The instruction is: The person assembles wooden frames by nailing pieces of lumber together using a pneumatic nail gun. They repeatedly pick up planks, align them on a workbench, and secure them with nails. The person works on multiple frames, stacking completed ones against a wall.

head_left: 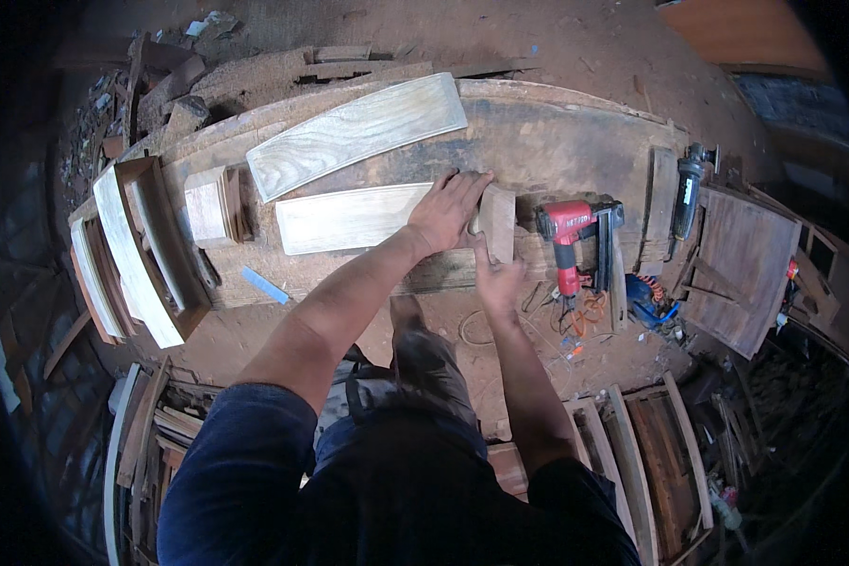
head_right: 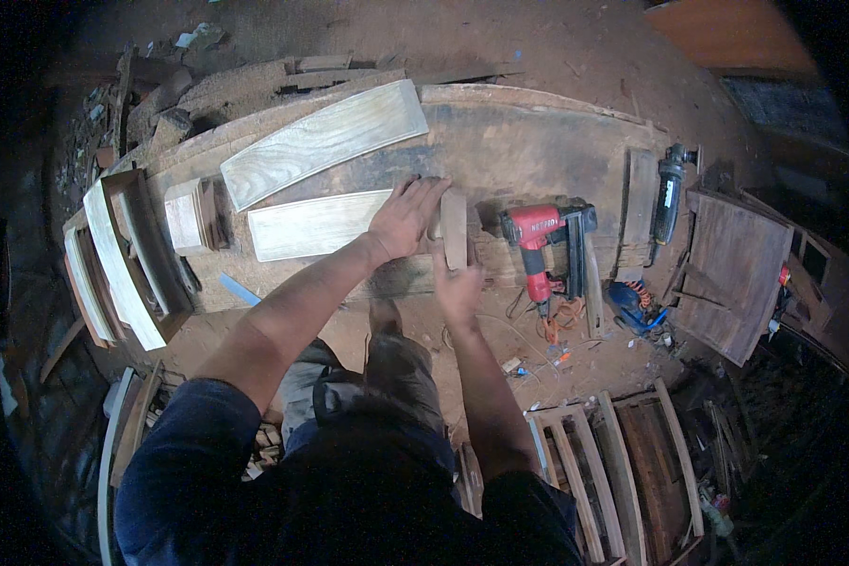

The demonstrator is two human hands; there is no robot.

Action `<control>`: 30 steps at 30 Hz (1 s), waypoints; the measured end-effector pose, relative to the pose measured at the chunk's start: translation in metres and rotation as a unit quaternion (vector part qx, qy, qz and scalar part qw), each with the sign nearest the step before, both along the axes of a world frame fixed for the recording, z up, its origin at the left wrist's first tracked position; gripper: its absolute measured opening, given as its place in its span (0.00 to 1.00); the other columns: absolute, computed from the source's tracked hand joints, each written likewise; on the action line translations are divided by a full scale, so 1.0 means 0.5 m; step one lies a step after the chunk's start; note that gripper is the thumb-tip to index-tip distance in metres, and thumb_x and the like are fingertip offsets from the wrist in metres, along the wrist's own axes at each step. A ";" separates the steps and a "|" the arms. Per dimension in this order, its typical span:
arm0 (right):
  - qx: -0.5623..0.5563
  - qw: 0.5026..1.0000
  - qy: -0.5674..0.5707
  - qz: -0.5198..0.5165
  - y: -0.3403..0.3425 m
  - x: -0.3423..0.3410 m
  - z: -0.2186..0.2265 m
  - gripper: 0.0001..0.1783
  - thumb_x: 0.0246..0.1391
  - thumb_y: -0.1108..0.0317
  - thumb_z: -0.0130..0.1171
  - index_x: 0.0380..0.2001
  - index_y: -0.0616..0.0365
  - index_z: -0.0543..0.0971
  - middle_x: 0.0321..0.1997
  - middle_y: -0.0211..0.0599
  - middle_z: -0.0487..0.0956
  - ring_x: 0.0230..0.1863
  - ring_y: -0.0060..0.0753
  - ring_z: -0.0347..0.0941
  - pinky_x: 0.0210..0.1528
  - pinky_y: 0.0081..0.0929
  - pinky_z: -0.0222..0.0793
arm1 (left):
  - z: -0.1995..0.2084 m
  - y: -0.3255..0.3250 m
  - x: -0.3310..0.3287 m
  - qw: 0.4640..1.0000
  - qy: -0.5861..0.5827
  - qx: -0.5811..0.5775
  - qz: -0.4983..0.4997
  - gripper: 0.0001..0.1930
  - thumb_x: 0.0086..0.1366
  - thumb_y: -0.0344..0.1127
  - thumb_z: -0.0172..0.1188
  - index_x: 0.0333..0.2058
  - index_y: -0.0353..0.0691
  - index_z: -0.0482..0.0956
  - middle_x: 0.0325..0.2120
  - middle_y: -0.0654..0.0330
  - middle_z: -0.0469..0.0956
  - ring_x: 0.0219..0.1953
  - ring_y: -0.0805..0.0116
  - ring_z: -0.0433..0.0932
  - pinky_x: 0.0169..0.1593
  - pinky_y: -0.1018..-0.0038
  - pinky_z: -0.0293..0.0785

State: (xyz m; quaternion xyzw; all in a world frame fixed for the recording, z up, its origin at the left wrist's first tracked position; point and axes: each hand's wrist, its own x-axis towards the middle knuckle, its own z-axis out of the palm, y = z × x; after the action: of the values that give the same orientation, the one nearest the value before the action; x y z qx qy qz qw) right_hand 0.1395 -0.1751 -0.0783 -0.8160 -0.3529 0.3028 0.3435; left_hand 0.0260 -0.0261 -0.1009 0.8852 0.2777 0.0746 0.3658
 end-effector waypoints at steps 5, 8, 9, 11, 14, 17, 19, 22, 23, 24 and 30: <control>0.053 0.998 -0.028 0.016 -0.004 0.002 -0.021 0.20 0.59 0.65 0.67 0.50 0.67 0.81 0.45 0.59 0.84 0.47 0.58 0.84 0.48 0.45 0.78 | -0.004 -0.001 0.005 0.999 0.001 0.032 -0.001 0.55 0.53 0.49 0.72 0.72 0.34 0.50 0.63 0.45 0.66 0.68 0.47 0.63 0.75 0.51 0.50; 0.011 0.998 -0.036 0.058 -0.004 0.010 -0.007 0.24 0.58 0.65 0.68 0.54 0.66 0.79 0.49 0.59 0.83 0.49 0.59 0.82 0.51 0.47 0.76 | -0.024 -0.007 0.011 0.997 0.038 0.064 -0.005 0.55 0.53 0.52 0.73 0.72 0.35 0.52 0.62 0.46 0.67 0.68 0.50 0.63 0.75 0.53 0.49; -0.007 0.996 -0.013 0.089 0.007 0.019 0.021 0.25 0.58 0.65 0.68 0.55 0.65 0.78 0.51 0.58 0.81 0.52 0.60 0.80 0.54 0.47 0.75 | -0.035 -0.008 0.014 0.995 0.056 0.080 -0.007 0.55 0.53 0.53 0.73 0.72 0.35 0.53 0.62 0.47 0.67 0.68 0.51 0.63 0.75 0.54 0.49; -0.044 0.988 0.034 0.146 0.021 0.048 0.095 0.27 0.57 0.65 0.69 0.58 0.63 0.77 0.56 0.58 0.78 0.59 0.60 0.76 0.59 0.48 0.72 | -0.026 -0.004 0.018 0.997 0.054 0.053 -0.005 0.56 0.51 0.56 0.74 0.71 0.35 0.54 0.62 0.48 0.67 0.67 0.51 0.64 0.75 0.54 0.49; 0.038 0.984 -0.104 0.137 -0.026 0.107 0.126 0.31 0.55 0.65 0.70 0.62 0.60 0.74 0.63 0.57 0.73 0.66 0.60 0.68 0.66 0.48 0.65 | 0.011 0.004 0.017 0.998 0.064 0.028 -0.007 0.58 0.49 0.61 0.74 0.70 0.35 0.55 0.61 0.48 0.68 0.66 0.51 0.65 0.75 0.53 0.48; 0.003 0.958 -0.280 0.056 -0.080 0.189 0.068 0.39 0.51 0.67 0.72 0.66 0.58 0.70 0.63 0.56 0.72 0.67 0.62 0.65 0.67 0.48 0.63 | 0.030 0.011 0.026 0.995 0.097 0.005 -0.017 0.58 0.47 0.65 0.72 0.69 0.35 0.56 0.59 0.48 0.69 0.65 0.50 0.66 0.75 0.53 0.48; -0.104 0.967 -0.231 0.024 -0.082 0.216 0.062 0.43 0.49 0.68 0.73 0.68 0.58 0.65 0.62 0.56 0.73 0.65 0.62 0.67 0.67 0.49 0.63 | 0.023 0.011 0.037 0.995 0.096 0.005 -0.016 0.59 0.46 0.66 0.72 0.69 0.36 0.58 0.58 0.48 0.70 0.64 0.49 0.66 0.74 0.51 0.49; -0.119 0.968 -0.218 0.035 -0.097 0.265 0.031 0.47 0.48 0.70 0.72 0.70 0.60 0.61 0.59 0.55 0.74 0.62 0.62 0.69 0.64 0.49 0.65 | -0.005 0.001 0.034 0.998 0.064 0.025 -0.009 0.58 0.44 0.66 0.72 0.68 0.36 0.60 0.57 0.47 0.70 0.63 0.47 0.66 0.74 0.49 0.49; -0.102 0.967 -0.226 0.051 -0.111 0.274 0.022 0.48 0.47 0.70 0.71 0.71 0.60 0.60 0.58 0.55 0.74 0.61 0.62 0.69 0.63 0.49 0.65 | -0.014 0.000 0.033 0.998 0.060 0.031 -0.011 0.58 0.44 0.65 0.72 0.67 0.36 0.61 0.57 0.47 0.70 0.63 0.46 0.66 0.73 0.48 0.50; -0.083 0.980 -0.178 0.006 -0.102 0.269 0.039 0.47 0.46 0.69 0.71 0.69 0.61 0.62 0.55 0.53 0.76 0.57 0.60 0.72 0.59 0.48 0.68 | -0.026 0.000 0.031 0.998 0.059 0.036 -0.010 0.57 0.44 0.65 0.73 0.67 0.36 0.62 0.57 0.47 0.70 0.63 0.46 0.66 0.73 0.47 0.50; -0.075 0.992 -0.100 -0.007 -0.094 0.284 0.146 0.29 0.47 0.69 0.72 0.54 0.66 0.77 0.41 0.51 0.82 0.40 0.51 0.80 0.45 0.40 0.76 | -0.078 -0.011 0.029 0.988 0.100 0.112 -0.021 0.53 0.44 0.60 0.72 0.65 0.37 0.64 0.57 0.48 0.70 0.61 0.45 0.66 0.70 0.48 0.53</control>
State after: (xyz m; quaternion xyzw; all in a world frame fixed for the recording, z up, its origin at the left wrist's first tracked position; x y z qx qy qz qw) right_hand 0.2817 -0.2220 -0.0056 -0.8680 -0.3558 0.2429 0.2470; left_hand 0.0407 -0.0314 -0.1397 0.9292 0.2841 0.0089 0.2361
